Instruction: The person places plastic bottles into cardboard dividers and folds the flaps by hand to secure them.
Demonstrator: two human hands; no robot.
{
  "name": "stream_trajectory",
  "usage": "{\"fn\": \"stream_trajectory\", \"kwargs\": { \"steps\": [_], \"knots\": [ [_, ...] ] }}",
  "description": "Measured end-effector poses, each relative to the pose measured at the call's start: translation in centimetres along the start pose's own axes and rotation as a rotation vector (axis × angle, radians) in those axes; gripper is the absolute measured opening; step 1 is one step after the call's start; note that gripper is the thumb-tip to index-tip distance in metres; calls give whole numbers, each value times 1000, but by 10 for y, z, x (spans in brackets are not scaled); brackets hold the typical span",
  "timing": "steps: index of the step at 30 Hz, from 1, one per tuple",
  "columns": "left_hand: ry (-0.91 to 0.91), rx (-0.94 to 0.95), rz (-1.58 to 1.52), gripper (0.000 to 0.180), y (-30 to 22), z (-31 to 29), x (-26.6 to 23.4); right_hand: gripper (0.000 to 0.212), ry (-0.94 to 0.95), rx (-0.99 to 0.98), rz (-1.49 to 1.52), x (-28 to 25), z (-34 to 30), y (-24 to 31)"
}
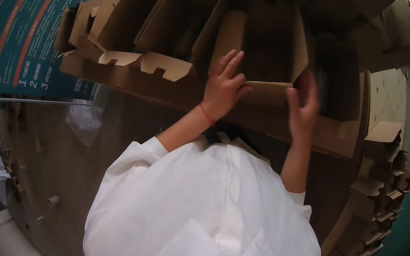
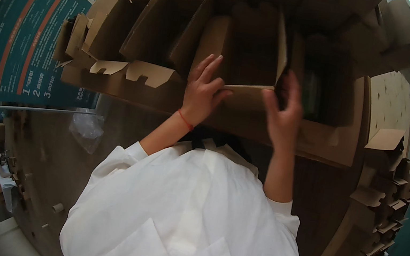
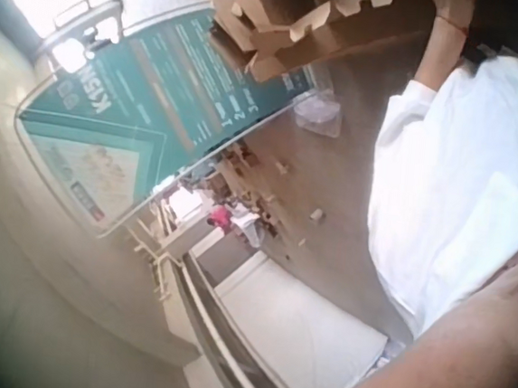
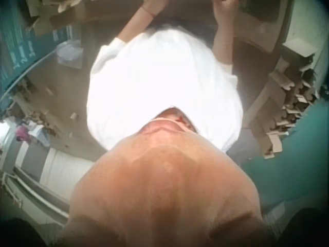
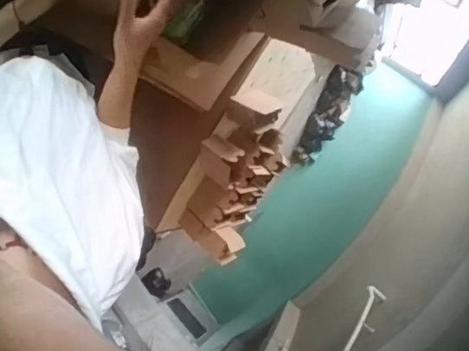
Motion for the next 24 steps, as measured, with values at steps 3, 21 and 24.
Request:
{"fn": "stream_trajectory", "kwargs": {
  "steps": [3, 21, 24],
  "knots": [
    [80, 51, -32, 20, 5, 10, -9, 68, -21, -53, -129, 37, -4, -7],
    [936, -576, 310, 32, 327, 51, 58, 49, -119, 17, -62, 57, -68, -143],
    [851, -1050, -179, 34, 368, 52, 66, 47, -93, 83, -209, 61, -85, -188]
  ]
}}
Point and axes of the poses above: each hand's wrist, its own z-axis towards the middle knuckle, its own x-axis out of the palm, y = z × x, the point moved 5 cm from there along z, towards the middle knuckle, and after that the axes turned 4 degrees about -y, right-handed, at the moved point
